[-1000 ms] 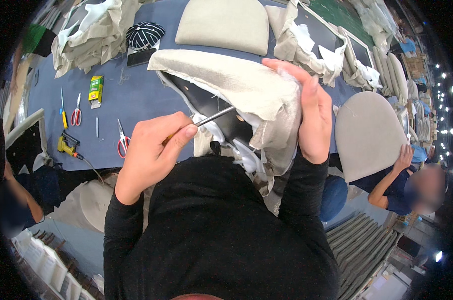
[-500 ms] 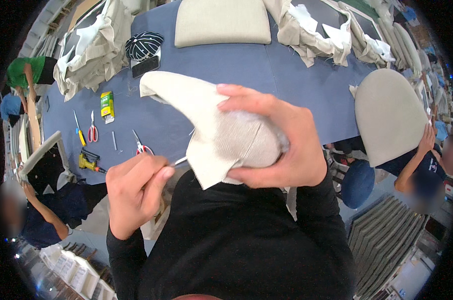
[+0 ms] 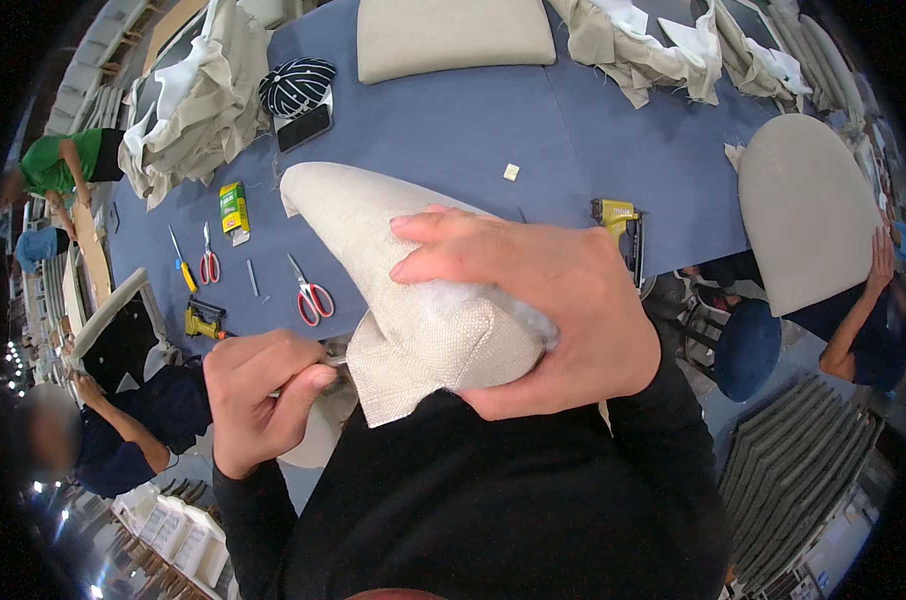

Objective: The person uses a yellow-handled screwdriver to pry and pull fabric off a white upholstered chair component. They repeatedly work on the edges and corners to remove the fabric covering, occasionally using their hands to pull loose sections. The task involves manipulating the fabric and the chair part to separate the materials.

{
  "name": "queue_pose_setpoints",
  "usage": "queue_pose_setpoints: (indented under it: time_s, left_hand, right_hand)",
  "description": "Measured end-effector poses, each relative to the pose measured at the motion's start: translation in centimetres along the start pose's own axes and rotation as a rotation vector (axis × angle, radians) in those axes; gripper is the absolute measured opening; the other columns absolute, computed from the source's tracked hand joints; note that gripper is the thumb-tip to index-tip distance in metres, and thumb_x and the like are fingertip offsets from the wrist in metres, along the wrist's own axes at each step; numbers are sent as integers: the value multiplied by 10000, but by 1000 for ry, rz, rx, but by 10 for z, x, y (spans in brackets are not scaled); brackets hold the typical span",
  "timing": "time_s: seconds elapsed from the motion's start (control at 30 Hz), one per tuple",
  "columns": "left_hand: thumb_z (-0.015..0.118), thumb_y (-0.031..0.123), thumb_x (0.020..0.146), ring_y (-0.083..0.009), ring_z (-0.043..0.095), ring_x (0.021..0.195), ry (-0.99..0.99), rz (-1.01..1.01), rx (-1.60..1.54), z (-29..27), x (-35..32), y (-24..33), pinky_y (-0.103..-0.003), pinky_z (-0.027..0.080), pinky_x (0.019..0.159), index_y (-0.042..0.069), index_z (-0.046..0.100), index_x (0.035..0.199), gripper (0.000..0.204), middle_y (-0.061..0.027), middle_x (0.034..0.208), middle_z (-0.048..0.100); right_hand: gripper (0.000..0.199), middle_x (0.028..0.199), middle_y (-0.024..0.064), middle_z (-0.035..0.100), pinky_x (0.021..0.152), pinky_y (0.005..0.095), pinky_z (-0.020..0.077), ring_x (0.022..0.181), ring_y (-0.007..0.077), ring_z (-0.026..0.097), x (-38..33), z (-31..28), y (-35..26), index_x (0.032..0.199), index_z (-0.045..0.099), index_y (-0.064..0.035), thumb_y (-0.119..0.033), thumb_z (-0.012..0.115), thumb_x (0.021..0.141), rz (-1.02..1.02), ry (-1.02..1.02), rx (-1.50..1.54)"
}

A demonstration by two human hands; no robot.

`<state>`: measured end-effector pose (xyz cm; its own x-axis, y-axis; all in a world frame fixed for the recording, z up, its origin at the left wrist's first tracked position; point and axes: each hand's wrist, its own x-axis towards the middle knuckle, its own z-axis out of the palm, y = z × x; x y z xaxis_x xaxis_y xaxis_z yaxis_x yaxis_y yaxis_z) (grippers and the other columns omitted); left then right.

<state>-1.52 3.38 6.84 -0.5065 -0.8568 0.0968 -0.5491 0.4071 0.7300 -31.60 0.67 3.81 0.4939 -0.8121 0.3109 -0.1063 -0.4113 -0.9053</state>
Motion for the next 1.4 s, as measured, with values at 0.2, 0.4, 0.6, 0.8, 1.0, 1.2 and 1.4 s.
queue_pose_setpoints:
  time_s: [0.2,0.4,0.6,0.8,1.0,1.2,1.4]
  left_hand:
    - [820,117,883,-253,587,525,4,-18,-17,8,-9,-2,-343,435,505,43,711,821,146,-76,663,623]
    - [813,115,898,-247,579,524,0,-94,-48,1,-19,-8,-335,423,502,39,705,815,156,-77,661,616]
    - [812,111,913,-241,575,520,-10,-88,7,-1,-12,7,-334,413,492,37,715,846,139,-77,671,620]
    - [810,118,919,-235,595,532,0,-96,-66,2,-16,4,-334,432,501,35,719,854,139,-80,691,642]
    - [816,141,912,-236,620,551,28,-120,-64,9,-24,-3,-331,445,507,28,728,834,163,-85,696,657]
    - [812,136,914,-231,614,544,45,-142,-138,9,-30,-14,-332,435,499,47,733,821,151,-75,687,654]
    - [781,184,920,-255,649,568,43,-177,-67,6,-23,4,-325,474,542,25,708,804,210,-90,702,662]
  right_hand:
    - [715,1308,303,713,1156,470,472,1280,403,698,1,-2,3,1204,738,31,-88,886,515,-15,-57,13]
    - [709,1296,300,716,1143,466,486,1254,398,713,7,-10,11,1204,738,27,-87,879,518,-13,-66,44]
    - [719,1325,279,711,1143,470,494,1261,393,708,16,-4,10,1212,735,24,-97,883,519,-51,-131,22]
    - [755,1337,282,705,1153,486,494,1258,398,707,17,0,4,1222,737,28,-123,906,503,-5,-152,-36]
    - [770,1333,310,698,1143,459,495,1237,395,722,16,-7,11,1234,730,46,-111,911,502,-46,-144,11]
    - [795,1371,324,679,1089,385,508,1265,375,712,18,-14,21,1275,709,50,-64,889,509,-87,-130,80]
    - [771,1392,215,700,1132,433,506,1272,365,702,22,-3,9,1313,727,-51,-67,889,559,5,-124,95]
